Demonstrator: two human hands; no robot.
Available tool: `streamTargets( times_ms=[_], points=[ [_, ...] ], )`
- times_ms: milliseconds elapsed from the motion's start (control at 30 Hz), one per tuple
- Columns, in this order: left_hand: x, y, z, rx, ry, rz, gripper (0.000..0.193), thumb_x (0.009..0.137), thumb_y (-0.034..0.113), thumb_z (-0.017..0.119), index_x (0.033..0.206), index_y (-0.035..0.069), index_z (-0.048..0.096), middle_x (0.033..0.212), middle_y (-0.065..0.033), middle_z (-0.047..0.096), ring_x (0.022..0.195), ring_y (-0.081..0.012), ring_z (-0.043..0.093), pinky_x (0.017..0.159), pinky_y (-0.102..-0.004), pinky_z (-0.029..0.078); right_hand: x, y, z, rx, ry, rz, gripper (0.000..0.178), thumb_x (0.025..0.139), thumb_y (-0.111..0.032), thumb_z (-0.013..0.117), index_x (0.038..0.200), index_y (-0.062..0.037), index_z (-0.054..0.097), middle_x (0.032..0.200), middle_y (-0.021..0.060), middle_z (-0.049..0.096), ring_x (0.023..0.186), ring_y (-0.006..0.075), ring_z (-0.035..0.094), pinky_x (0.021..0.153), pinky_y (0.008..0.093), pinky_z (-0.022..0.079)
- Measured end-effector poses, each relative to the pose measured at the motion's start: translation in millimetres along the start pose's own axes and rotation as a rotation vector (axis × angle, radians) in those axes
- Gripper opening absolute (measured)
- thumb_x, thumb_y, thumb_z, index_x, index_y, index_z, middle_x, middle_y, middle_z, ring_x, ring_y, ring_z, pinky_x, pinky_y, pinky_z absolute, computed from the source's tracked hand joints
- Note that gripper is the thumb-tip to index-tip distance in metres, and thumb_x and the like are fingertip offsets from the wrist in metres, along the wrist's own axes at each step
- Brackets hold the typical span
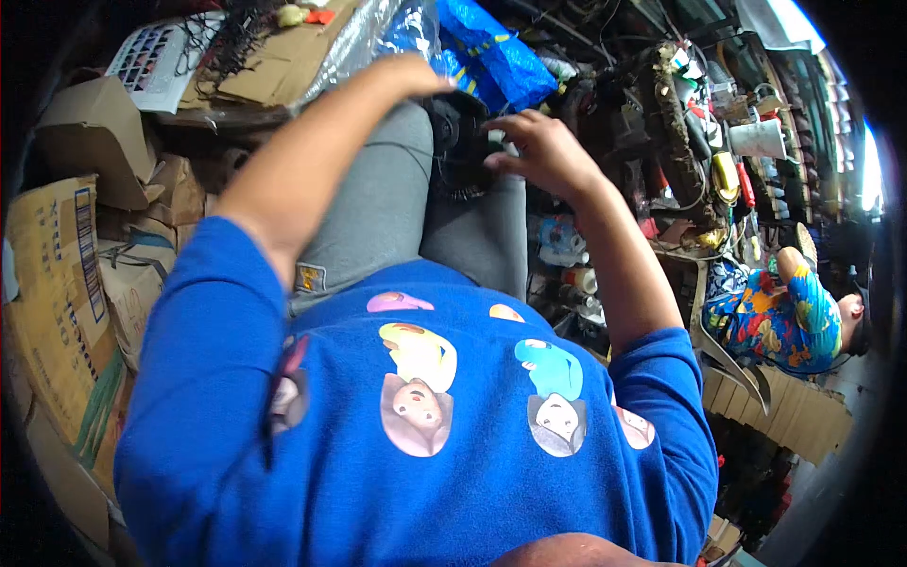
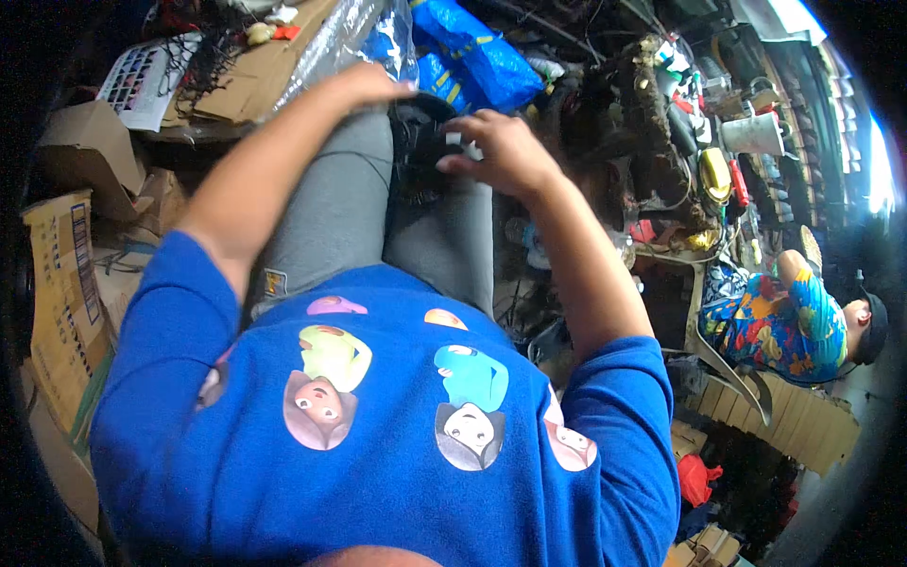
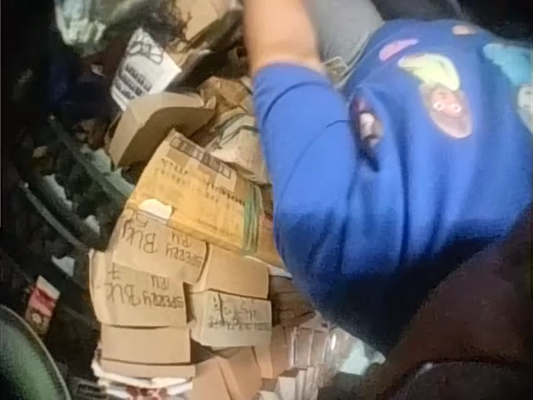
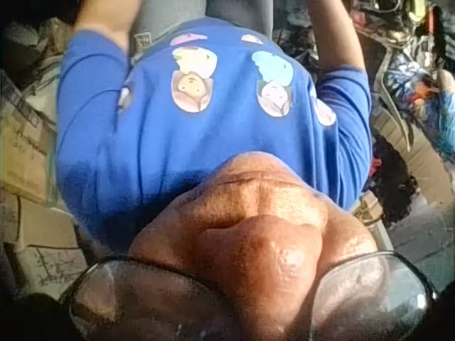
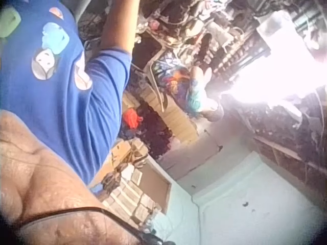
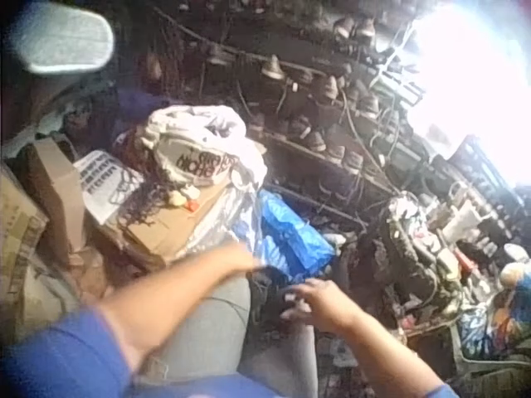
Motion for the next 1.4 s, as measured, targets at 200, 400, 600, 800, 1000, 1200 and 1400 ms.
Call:
streamTargets(
  times_ms=[200,400,600,800,1000,1200,1400],
  points=[
    [-11.1,-7.9,12.5,-0.018,0.009,-0.027,0.060,0.066,0.052,0.072,0.094,-0.001,0.068,0.094,-0.0189,0.068,0.086,-0.0301,0.065,0.078,-0.0383,0.049,-12.5,0.9,10.7,-0.296,0.106,0.027,0.040,0.076,-0.041,0.070,0.102,-0.0112,0.061,0.088,0.0089,0.063,0.087,0.0253,0.062,0.078,0.0389,0.044],
    [-64.1,-36.3,-15.7,-0.868,0.352,0.244,0.042,0.074,0.036,0.070,0.094,-0.001,0.067,0.082,-0.0170,0.068,0.075,-0.0239,0.066,0.071,-0.0321,0.049,-29.2,12.2,41.4,0.257,0.033,0.446,0.047,0.076,-0.044,0.072,0.104,-0.0096,0.059,0.082,0.0134,0.065,0.074,0.0231,0.064,0.070,0.0352,0.046],
    [-65.7,-55.4,-23.7,-0.469,0.486,0.077,0.035,0.076,0.027,0.069,0.094,-0.003,0.065,0.082,-0.0147,0.068,0.075,-0.0207,0.064,0.072,-0.0317,0.048,0.1,22.4,83.6,0.652,0.087,0.244,0.046,0.076,-0.037,0.074,0.099,0.0007,0.062,0.073,0.0146,0.064,0.072,0.0224,0.064,0.066,0.0338,0.048],
    [-48.3,-14.3,-21.5,0.067,0.230,0.066,0.030,0.072,0.020,0.062,0.096,0.004,0.065,0.100,-0.0230,0.063,0.094,-0.0376,0.061,0.082,-0.0439,0.049,-29.3,-12.0,52.7,0.334,0.012,0.425,0.037,0.081,-0.038,0.066,0.086,-0.0018,0.066,0.077,0.0183,0.065,0.079,0.0296,0.065,0.069,0.0376,0.049],
    [-40.2,40.6,2.3,0.198,0.207,0.085,0.034,0.073,0.022,0.069,0.100,0.004,0.061,0.104,-0.0152,0.062,0.100,-0.0339,0.061,0.083,-0.0447,0.050,-46.3,-2.8,50.3,0.163,-0.046,0.567,0.035,0.082,-0.041,0.063,0.086,-0.0063,0.067,0.080,0.0151,0.066,0.079,0.0310,0.065,0.072,0.0402,0.049],
    [-104.7,85.6,1.2,-0.360,0.439,0.764,0.021,0.081,0.022,0.067,0.091,0.005,0.062,0.086,-0.0147,0.060,0.083,-0.0308,0.060,0.075,-0.0378,0.048,-32.4,15.0,38.2,0.121,-0.168,0.530,0.035,0.079,-0.043,0.064,0.084,-0.0091,0.070,0.081,0.0149,0.067,0.079,0.0303,0.065,0.072,0.0403,0.050],
    [-153.3,90.8,23.3,-0.212,0.101,0.744,0.029,0.074,0.027,0.073,0.090,0.004,0.064,0.089,-0.0125,0.061,0.084,-0.0298,0.060,0.074,-0.0362,0.048,-38.1,-12.9,6.9,-0.158,0.271,0.276,0.031,0.075,-0.039,0.068,0.080,-0.0083,0.067,0.075,0.0125,0.065,0.074,0.0314,0.063,0.068,0.0422,0.048]
  ],
)
Point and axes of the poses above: each hand's wrist, its own x-axis towards the middle knuckle, its own z-axis out of the palm, y = z × x, the point moved 7 cm from there along x, towards the middle knuckle
